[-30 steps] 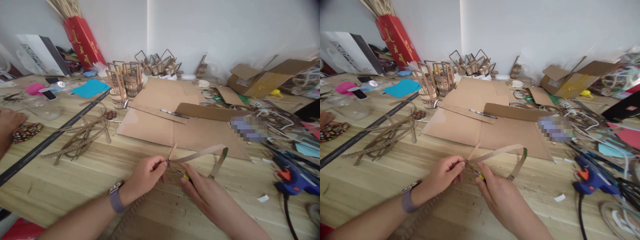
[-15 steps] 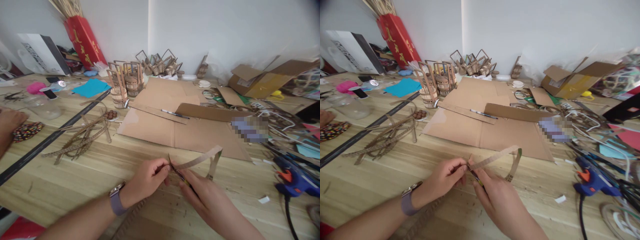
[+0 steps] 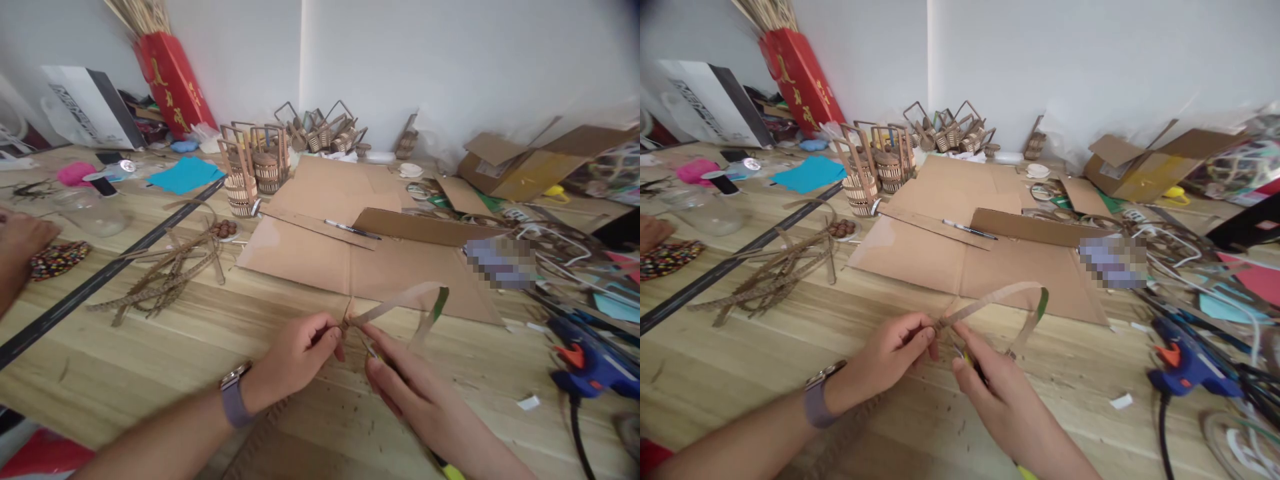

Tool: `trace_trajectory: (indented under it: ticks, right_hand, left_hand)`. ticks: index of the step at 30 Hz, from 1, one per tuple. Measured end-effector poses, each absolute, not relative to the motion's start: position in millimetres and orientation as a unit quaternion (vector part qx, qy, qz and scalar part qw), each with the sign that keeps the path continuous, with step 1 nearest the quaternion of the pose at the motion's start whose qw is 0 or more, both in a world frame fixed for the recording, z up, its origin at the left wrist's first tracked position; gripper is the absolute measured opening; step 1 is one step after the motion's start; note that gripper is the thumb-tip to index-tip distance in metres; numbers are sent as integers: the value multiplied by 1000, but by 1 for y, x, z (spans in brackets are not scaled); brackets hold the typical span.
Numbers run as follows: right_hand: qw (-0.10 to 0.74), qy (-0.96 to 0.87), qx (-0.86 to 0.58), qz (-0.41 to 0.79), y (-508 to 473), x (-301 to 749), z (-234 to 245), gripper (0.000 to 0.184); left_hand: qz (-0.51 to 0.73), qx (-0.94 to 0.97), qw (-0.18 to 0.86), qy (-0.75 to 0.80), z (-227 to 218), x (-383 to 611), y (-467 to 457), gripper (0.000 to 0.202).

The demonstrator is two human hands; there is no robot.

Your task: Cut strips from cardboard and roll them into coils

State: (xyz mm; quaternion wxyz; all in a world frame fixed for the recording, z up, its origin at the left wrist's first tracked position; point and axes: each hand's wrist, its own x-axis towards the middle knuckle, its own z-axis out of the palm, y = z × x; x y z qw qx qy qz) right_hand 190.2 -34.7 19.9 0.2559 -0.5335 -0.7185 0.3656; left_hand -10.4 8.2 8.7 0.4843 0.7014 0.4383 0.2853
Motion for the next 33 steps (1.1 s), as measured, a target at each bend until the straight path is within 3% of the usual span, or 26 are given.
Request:
trace_trajectory:
  ticks: [7,12,15,20,23,33]
  right_hand:
    - [74,-813,-490,306,-46,176,27,22]
    - [38,-847,-447,285,-47,168,27,16]
    - [73,-860,-435,258,-42,171,22,16]
    - [271,-799,-513,159,-34,183,11,10]
    - [342,-767,-530,122,-31,185,8,15]
    - [370,-783,-490,101,-32,181,1,12]
  left_hand:
    - [340,618,527,475,3,-9,14,24]
    - [343,621,539,453,-4,-10,14,29]
    - [330,625,549,446,-6,-11,13,34]
    - [296,662,527,444,1,-10,8,29]
    - [278,689,515,428,4,-8,4,25]
    - [271,767,438,384,10,-8,-1,19]
